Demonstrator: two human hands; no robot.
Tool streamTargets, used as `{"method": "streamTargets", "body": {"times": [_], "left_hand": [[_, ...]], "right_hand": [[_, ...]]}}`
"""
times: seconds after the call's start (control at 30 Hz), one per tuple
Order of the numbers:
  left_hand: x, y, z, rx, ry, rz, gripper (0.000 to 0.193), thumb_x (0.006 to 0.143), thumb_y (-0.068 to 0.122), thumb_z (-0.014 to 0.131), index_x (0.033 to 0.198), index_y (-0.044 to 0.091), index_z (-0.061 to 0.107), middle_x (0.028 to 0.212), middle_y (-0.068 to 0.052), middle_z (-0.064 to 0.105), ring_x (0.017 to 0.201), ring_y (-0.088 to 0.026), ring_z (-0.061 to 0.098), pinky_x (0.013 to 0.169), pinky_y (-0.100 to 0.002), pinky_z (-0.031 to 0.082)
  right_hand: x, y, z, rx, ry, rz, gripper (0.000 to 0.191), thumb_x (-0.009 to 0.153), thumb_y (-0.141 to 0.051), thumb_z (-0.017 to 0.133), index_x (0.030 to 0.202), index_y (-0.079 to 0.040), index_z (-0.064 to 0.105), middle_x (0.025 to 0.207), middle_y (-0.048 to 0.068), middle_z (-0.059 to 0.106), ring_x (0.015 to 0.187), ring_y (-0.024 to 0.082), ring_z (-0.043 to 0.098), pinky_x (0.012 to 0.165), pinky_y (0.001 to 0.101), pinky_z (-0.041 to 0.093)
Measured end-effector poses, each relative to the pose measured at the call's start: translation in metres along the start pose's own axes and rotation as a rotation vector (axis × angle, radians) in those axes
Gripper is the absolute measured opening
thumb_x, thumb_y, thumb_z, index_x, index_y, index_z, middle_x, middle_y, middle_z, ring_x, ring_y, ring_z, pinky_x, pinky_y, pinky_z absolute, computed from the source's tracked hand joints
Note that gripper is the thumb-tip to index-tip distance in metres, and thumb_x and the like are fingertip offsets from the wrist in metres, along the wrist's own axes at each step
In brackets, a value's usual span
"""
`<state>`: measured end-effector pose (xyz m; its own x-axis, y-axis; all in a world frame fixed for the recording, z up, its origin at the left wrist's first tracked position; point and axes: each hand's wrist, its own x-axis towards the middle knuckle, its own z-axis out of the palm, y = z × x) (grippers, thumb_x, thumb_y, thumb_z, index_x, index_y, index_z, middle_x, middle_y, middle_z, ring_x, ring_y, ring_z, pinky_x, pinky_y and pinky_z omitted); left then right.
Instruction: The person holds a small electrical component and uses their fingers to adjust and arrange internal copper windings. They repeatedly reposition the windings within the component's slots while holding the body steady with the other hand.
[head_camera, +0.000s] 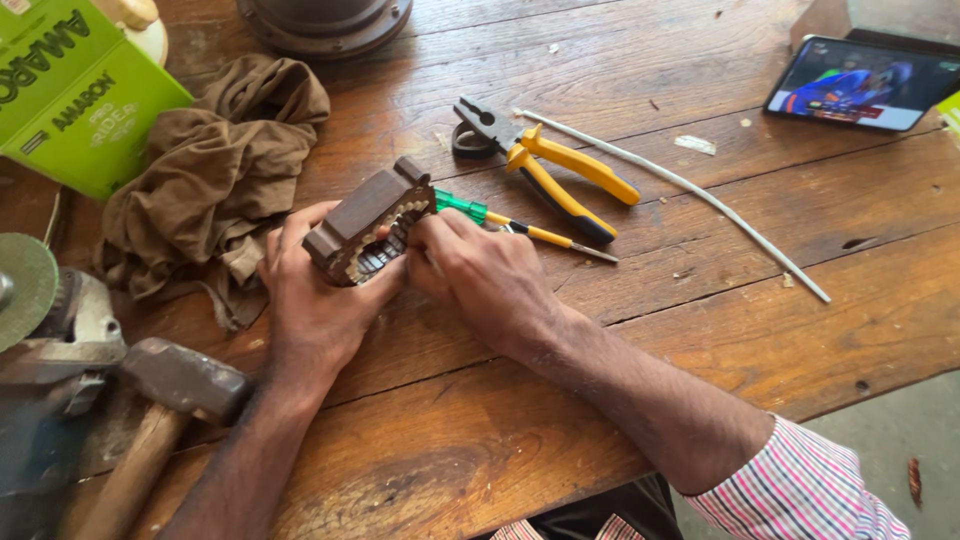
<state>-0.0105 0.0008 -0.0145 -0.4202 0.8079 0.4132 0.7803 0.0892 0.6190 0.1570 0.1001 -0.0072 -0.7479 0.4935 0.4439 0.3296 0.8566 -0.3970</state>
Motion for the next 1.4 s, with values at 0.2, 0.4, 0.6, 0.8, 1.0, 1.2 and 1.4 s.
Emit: {"method": "streamTargets", "body": {"times": [0.2, 0.4, 0.6, 0.8, 1.0, 1.2, 1.4], "left_hand": [[0.0, 0.001, 0.001, -0.023, 0.021, 0.012, 0.053, 0.07, 0.022, 0.092, 0.116, 0.007, 0.072, 0.126, -0.009, 0.064, 0.12, -0.029, 0.053, 0.109, -0.047, 0.036], [0.0, 0.004, 0.0, -0.057, 0.011, -0.021, 0.064, 0.071, 0.028, 0.094, 0.122, 0.005, 0.064, 0.121, -0.008, 0.066, 0.118, -0.028, 0.055, 0.109, -0.047, 0.036], [0.002, 0.007, -0.001, -0.058, -0.021, -0.058, 0.065, 0.073, 0.028, 0.093, 0.125, 0.004, 0.062, 0.119, -0.009, 0.067, 0.119, -0.028, 0.055, 0.11, -0.047, 0.035], [0.001, 0.008, -0.001, -0.074, 0.0, -0.076, 0.065, 0.073, 0.027, 0.094, 0.126, 0.005, 0.063, 0.119, -0.011, 0.065, 0.122, -0.028, 0.054, 0.111, -0.047, 0.034], [0.002, 0.005, -0.002, -0.078, -0.043, -0.048, 0.062, 0.073, 0.027, 0.093, 0.126, 0.007, 0.066, 0.127, -0.006, 0.067, 0.123, -0.027, 0.055, 0.111, -0.045, 0.036], [0.001, 0.005, -0.006, -0.043, -0.079, 0.0, 0.045, 0.074, 0.024, 0.091, 0.114, 0.012, 0.075, 0.13, -0.007, 0.065, 0.126, -0.027, 0.054, 0.114, -0.049, 0.031], [0.002, 0.006, -0.007, -0.055, -0.069, -0.016, 0.042, 0.077, 0.026, 0.088, 0.115, 0.012, 0.075, 0.133, -0.007, 0.063, 0.127, -0.028, 0.052, 0.114, -0.048, 0.031]], "right_hand": [[-0.001, -0.003, -0.008, 0.011, 0.083, -0.007, 0.019, 0.093, -0.027, 0.072, 0.102, -0.01, 0.069, 0.094, 0.009, 0.071, 0.077, 0.028, 0.071, 0.061, 0.0424, 0.056], [0.004, -0.008, -0.015, 0.087, -0.006, 0.143, 0.017, 0.091, -0.024, 0.07, 0.103, -0.012, 0.071, 0.075, 0.01, 0.07, 0.067, 0.028, 0.07, 0.06, 0.0438, 0.054], [0.005, -0.011, -0.016, 0.179, -0.073, 0.268, 0.02, 0.093, -0.025, 0.066, 0.106, -0.011, 0.068, 0.061, 0.01, 0.067, 0.057, 0.027, 0.07, 0.056, 0.0433, 0.053], [0.001, -0.008, -0.007, 0.252, -0.003, 0.136, 0.019, 0.101, -0.022, 0.061, 0.113, -0.008, 0.063, 0.069, 0.011, 0.07, 0.063, 0.029, 0.071, 0.06, 0.0437, 0.054], [-0.001, -0.004, -0.003, 0.18, 0.018, 0.162, 0.016, 0.099, -0.023, 0.063, 0.111, -0.012, 0.064, 0.066, 0.01, 0.069, 0.061, 0.029, 0.07, 0.059, 0.0451, 0.054], [0.0, -0.005, -0.01, 0.116, -0.016, 0.008, 0.025, 0.095, -0.02, 0.066, 0.116, -0.009, 0.06, 0.081, 0.008, 0.072, 0.064, 0.025, 0.071, 0.055, 0.0416, 0.055], [0.0, -0.002, -0.015, -0.095, -0.023, -0.115, 0.024, 0.093, -0.02, 0.07, 0.111, -0.007, 0.061, 0.083, 0.007, 0.067, 0.064, 0.026, 0.07, 0.051, 0.0396, 0.054]]}}
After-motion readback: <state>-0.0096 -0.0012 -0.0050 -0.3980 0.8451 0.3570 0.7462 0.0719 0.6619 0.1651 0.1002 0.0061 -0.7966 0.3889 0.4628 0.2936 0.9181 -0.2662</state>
